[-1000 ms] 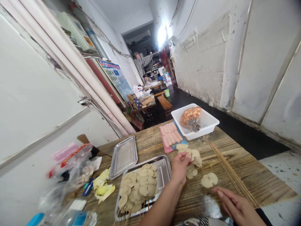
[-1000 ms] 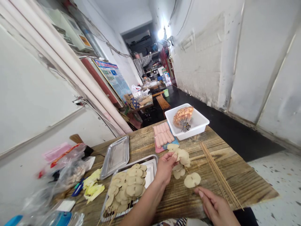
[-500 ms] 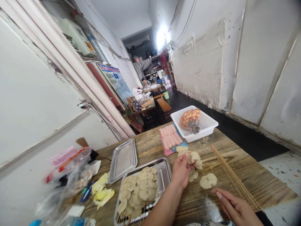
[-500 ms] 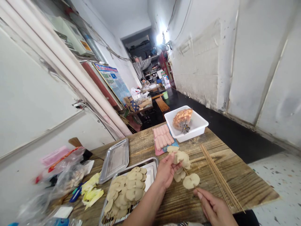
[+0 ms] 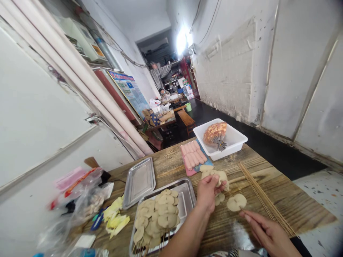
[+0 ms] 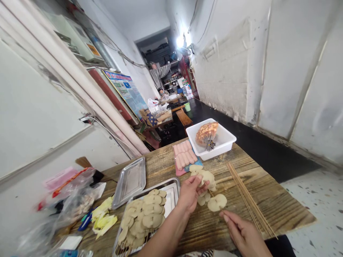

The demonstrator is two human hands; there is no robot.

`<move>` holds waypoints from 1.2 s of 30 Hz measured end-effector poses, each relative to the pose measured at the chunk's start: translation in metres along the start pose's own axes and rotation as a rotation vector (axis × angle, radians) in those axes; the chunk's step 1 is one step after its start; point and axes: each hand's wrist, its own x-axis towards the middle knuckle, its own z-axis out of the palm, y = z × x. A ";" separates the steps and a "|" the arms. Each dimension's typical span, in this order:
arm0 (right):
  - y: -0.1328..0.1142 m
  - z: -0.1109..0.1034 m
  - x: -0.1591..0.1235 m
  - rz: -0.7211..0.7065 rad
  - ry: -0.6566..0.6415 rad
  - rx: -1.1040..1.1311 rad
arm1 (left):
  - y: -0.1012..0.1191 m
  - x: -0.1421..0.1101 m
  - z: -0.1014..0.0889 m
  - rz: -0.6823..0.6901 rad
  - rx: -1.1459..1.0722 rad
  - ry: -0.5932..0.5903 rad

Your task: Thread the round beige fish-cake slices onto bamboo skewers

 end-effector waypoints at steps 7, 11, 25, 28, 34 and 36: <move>-0.007 -0.001 0.005 -0.046 0.059 -0.033 | -0.011 -0.008 0.004 -0.005 0.052 -0.054; -0.018 -0.005 0.008 -0.045 0.035 -0.068 | -0.017 -0.013 0.010 -0.005 0.062 -0.106; -0.024 -0.011 0.009 -0.008 0.021 0.001 | -0.008 -0.012 0.009 -0.019 0.125 -0.246; -0.027 -0.012 0.007 -0.018 0.031 -0.026 | -0.006 -0.013 0.011 -0.049 0.143 -0.257; -0.030 -0.013 0.003 -0.019 0.021 -0.029 | -0.001 -0.011 0.011 -0.081 0.004 -0.325; -0.029 -0.012 0.002 -0.009 -0.004 -0.004 | -0.001 -0.009 0.010 -0.081 0.019 -0.295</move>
